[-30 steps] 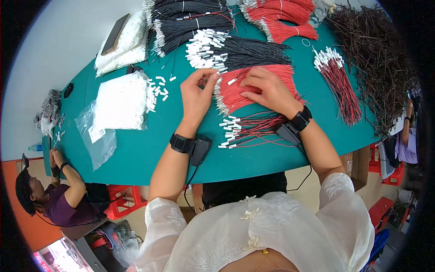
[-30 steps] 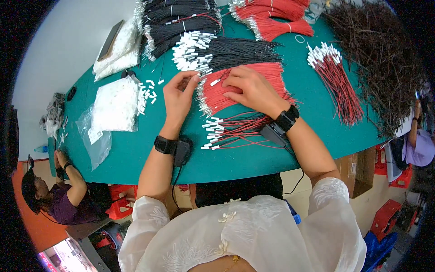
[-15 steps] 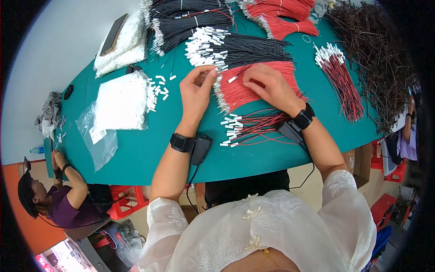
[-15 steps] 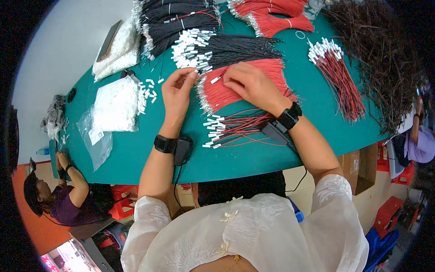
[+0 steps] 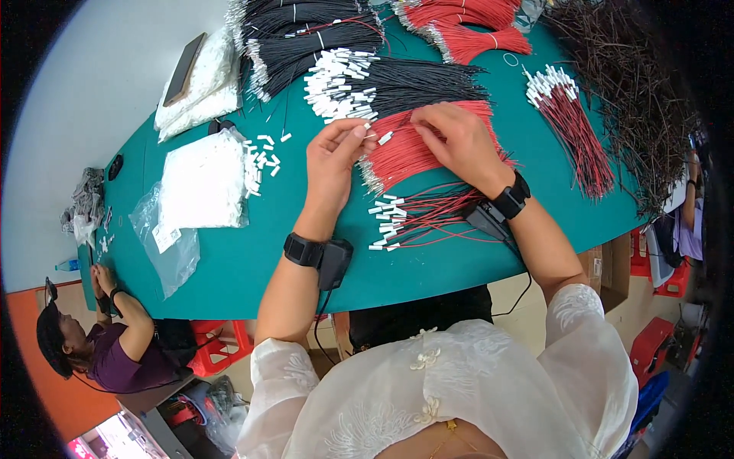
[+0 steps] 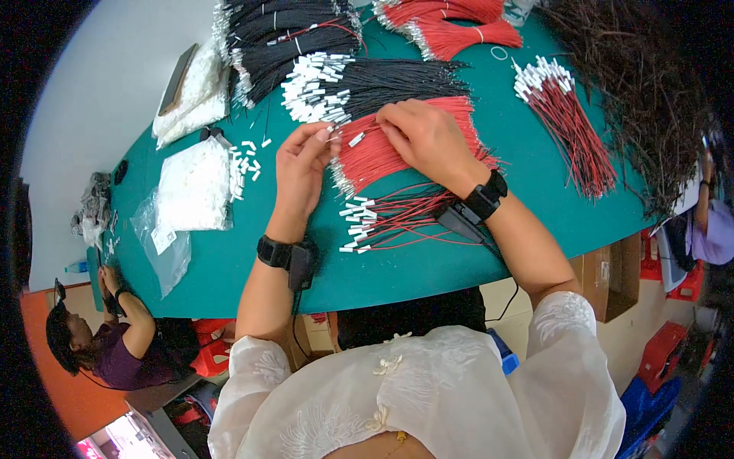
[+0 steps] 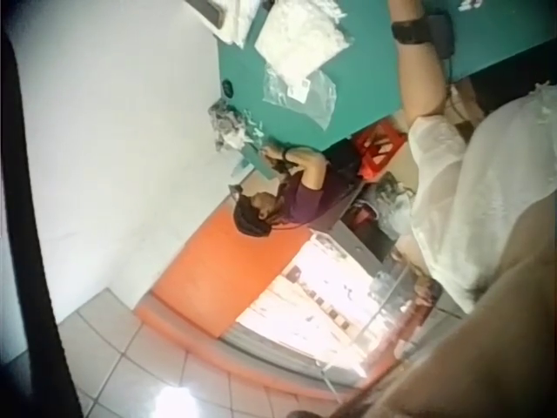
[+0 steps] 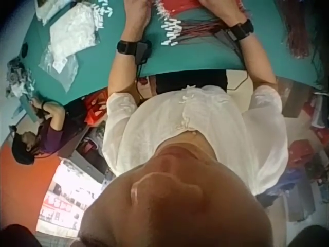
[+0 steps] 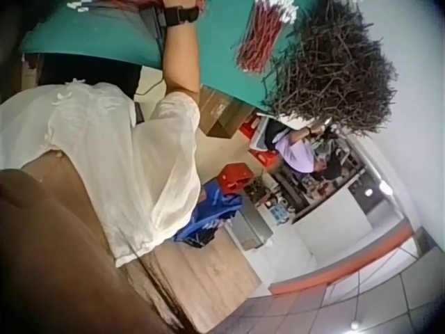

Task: The person picks up a red wire and a white connector, joins them by hand, and places the assembled unit onto a pile, repeating the process several times.

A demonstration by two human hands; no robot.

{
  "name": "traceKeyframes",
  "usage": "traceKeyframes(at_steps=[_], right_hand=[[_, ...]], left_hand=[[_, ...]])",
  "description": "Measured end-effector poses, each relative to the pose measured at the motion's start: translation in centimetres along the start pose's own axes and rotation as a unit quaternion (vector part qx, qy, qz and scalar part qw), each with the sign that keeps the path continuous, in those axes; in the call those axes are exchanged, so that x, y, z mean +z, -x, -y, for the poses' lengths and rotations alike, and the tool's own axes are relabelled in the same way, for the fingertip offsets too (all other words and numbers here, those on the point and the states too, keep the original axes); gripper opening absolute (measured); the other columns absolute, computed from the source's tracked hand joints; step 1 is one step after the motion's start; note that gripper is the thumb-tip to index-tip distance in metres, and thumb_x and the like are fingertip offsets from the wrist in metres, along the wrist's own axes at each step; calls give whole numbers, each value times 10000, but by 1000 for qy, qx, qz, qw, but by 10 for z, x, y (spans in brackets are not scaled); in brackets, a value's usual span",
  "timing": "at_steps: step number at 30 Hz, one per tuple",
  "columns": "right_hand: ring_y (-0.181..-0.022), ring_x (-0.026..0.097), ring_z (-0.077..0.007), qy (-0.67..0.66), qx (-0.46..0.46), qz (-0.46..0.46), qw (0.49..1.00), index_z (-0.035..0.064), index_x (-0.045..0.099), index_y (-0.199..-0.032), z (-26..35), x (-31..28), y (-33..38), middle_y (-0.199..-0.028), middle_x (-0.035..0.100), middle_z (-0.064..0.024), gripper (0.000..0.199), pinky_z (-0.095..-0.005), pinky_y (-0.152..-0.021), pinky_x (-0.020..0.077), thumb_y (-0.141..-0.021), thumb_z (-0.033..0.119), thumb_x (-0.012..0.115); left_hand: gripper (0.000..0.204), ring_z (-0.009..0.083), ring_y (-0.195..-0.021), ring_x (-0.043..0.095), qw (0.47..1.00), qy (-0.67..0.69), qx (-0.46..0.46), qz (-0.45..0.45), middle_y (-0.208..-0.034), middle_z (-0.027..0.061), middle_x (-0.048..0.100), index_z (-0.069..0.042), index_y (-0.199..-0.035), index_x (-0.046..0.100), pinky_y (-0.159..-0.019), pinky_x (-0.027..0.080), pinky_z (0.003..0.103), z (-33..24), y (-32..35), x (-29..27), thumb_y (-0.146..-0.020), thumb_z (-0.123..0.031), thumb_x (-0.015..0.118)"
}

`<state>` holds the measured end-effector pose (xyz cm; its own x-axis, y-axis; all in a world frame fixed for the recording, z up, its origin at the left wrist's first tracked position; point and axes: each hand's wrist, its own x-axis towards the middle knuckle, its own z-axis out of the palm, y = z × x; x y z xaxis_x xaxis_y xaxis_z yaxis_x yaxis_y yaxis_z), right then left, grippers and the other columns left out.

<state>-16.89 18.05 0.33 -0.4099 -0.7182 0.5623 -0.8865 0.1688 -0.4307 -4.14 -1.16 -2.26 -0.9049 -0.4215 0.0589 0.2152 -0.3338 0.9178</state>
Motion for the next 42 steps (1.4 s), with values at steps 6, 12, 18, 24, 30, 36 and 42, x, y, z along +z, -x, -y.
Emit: traceKeyframes(at_steps=[6, 12, 18, 24, 30, 36, 42], right_hand=[[-822, 649, -310, 23, -1, -10, 1000, 45, 672, -978, 1, -1, 0, -877, 671, -113, 110, -415, -704, 528, -898, 119, 687], [-779, 644, -292, -22, -26, 10, 999, 19, 701, -1033, 21, -9, -7, -864, 679, -112, 185, -383, -696, 523, -870, 101, 732], [-766, 639, -280, -101, -53, -14, 993, 11, 725, -978, 12, 0, -3, -849, 681, -113, 139, -369, -673, 509, -852, 66, 742], [-728, 634, -251, -141, -43, -68, 987, 3, 737, -939, 21, -4, -4, -850, 700, -117, 123, -345, -646, 498, -818, 2, 755], [-707, 627, -236, -119, -58, -80, 988, 4, 740, -935, 20, -6, -7, -834, 703, -107, 136, -328, -625, 485, -802, -11, 764], [-706, 617, -231, -82, -75, -92, 990, 18, 740, -935, 18, -6, -6, -830, 697, -83, 156, -330, -630, 472, -784, -8, 767], [-724, 605, -216, -12, -112, -87, 990, 44, 742, -946, 17, -12, -9, -831, 677, -50, 187, -337, -640, 451, -764, 16, 771]], left_hand=[[173, 157, -806, 691, 999, 24, -34, 12, -956, 99, 726, 14, -1122, 666, -762, 553, 267, -2, 0, -1, -1004, -99, 610], [174, 168, -819, 706, 999, -5, -39, 25, -983, 121, 733, 16, -1125, 667, -746, 562, 270, -5, 2, 3, -1004, -96, 612], [171, 166, -824, 711, 999, -13, -33, 39, -977, 127, 738, 23, -1122, 675, -744, 560, 261, -9, 5, 9, -995, -79, 623], [165, 154, -819, 706, 998, -24, -24, 62, -954, 118, 739, 28, -1105, 689, -740, 552, 250, -9, 4, 8, -991, -72, 627], [166, 139, -796, 692, 996, -49, -21, 77, -932, 109, 737, 33, -1094, 694, -719, 531, 242, -9, 5, 9, -995, -81, 625], [169, 134, -780, 683, 996, -51, -24, 75, -925, 105, 735, 34, -1092, 693, -708, 521, 241, -9, 5, 10, -998, -87, 623], [164, 132, -776, 678, 994, -75, -16, 80, -912, 101, 732, 38, -1088, 692, -702, 520, 241, -9, 5, 10, -994, -81, 630]])
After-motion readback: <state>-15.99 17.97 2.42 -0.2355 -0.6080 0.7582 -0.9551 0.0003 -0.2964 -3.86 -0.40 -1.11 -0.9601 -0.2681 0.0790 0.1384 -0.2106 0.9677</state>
